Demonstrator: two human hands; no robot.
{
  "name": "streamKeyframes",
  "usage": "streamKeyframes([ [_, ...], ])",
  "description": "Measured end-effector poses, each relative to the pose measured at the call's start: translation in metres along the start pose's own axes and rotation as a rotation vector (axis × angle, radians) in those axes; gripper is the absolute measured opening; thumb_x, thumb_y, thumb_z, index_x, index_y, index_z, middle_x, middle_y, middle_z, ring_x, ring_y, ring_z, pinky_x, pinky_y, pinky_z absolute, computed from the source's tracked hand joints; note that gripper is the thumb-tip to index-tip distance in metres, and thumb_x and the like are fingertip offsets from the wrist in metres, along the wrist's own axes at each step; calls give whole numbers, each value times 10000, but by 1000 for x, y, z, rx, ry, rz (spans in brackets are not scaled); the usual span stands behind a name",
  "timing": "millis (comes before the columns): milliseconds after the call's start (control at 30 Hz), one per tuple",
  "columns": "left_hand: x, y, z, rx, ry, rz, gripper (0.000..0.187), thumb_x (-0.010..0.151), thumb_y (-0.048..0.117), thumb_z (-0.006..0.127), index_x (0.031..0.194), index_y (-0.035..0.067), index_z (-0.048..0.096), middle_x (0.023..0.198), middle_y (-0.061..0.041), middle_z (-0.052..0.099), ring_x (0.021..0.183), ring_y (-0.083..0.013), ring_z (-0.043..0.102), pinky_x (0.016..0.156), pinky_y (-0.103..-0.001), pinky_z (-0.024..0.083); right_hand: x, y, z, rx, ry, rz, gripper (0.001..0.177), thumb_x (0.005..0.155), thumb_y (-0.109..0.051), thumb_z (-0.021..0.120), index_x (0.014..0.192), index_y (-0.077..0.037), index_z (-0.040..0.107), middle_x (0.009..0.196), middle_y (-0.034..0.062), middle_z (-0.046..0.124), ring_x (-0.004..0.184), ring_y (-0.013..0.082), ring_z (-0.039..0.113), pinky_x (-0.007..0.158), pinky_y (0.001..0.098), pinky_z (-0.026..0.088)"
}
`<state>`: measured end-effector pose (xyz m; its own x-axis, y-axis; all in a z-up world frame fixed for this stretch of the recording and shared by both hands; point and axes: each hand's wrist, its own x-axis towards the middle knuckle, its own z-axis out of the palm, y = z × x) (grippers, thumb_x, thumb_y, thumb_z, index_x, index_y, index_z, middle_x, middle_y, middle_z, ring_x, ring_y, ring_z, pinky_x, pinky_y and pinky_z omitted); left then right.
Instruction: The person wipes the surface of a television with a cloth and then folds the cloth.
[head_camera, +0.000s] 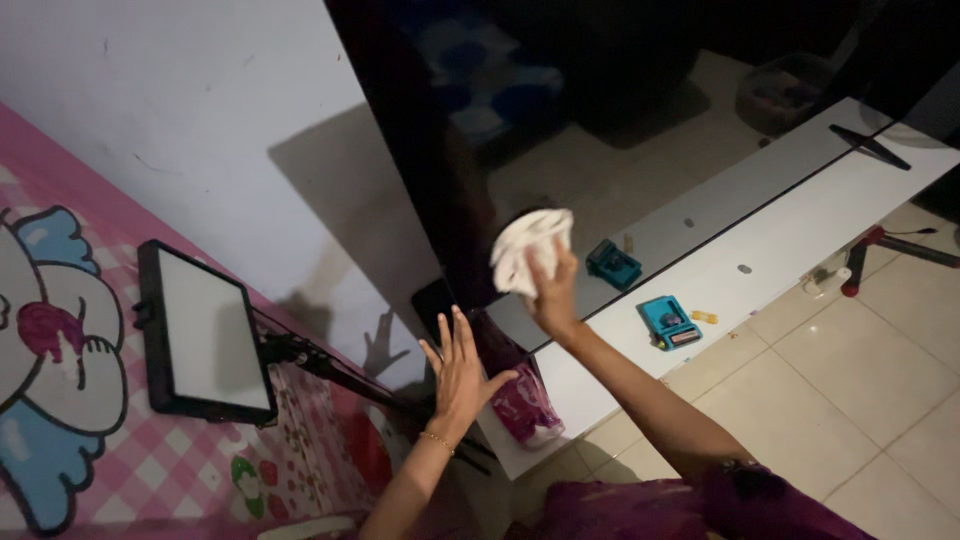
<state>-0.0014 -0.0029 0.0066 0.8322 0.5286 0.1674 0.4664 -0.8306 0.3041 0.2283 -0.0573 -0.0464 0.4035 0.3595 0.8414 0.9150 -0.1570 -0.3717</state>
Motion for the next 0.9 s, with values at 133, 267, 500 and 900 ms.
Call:
streamKeyframes([
  [133, -1, 1, 0, -15, 20, 10, 1438, 651, 667, 830, 1544, -110, 13, 1657, -266, 90, 1543, -431, 19, 1149, -753, 27, -30, 5, 10, -54, -136, -238, 871, 598, -76, 804, 1394, -354, 587, 1523, 164, 393, 1341, 455, 405, 1069, 608, 421],
  [267, 0, 0, 1, -49, 30, 5, 1451, 633, 653, 845, 1541, -99, -1, 1661, -250, 88, 1543, -422, 26, 1152, -752, 20, -54, 21, 4, -73, -247, -428, 789, 739, -55, 765, 1442, -372, 596, 1536, 108, 437, 1318, 432, 443, 1100, 588, 424],
  [500, -2, -1, 5, -53, 29, 6, 1453, 641, 656, 833, 1555, -110, 5, 1661, -256, 119, 1551, -422, 35, 1158, -751, 28, -53, 21, -2, -143, -466, -578, 624, 879, -84, 603, 1394, -437, 616, 1501, 30, 476, 1289, 420, 484, 1054, 579, 415],
  [900, -3, 3, -3, -16, 38, 11, 1424, 659, 633, 845, 1551, -108, 18, 1667, -254, 99, 1548, -426, 16, 1153, -742, 36, -78, 44, 3, -136, -584, -591, 581, 862, -138, 598, 1369, -421, 631, 1518, 23, 494, 1316, 427, 470, 1061, 589, 399],
])
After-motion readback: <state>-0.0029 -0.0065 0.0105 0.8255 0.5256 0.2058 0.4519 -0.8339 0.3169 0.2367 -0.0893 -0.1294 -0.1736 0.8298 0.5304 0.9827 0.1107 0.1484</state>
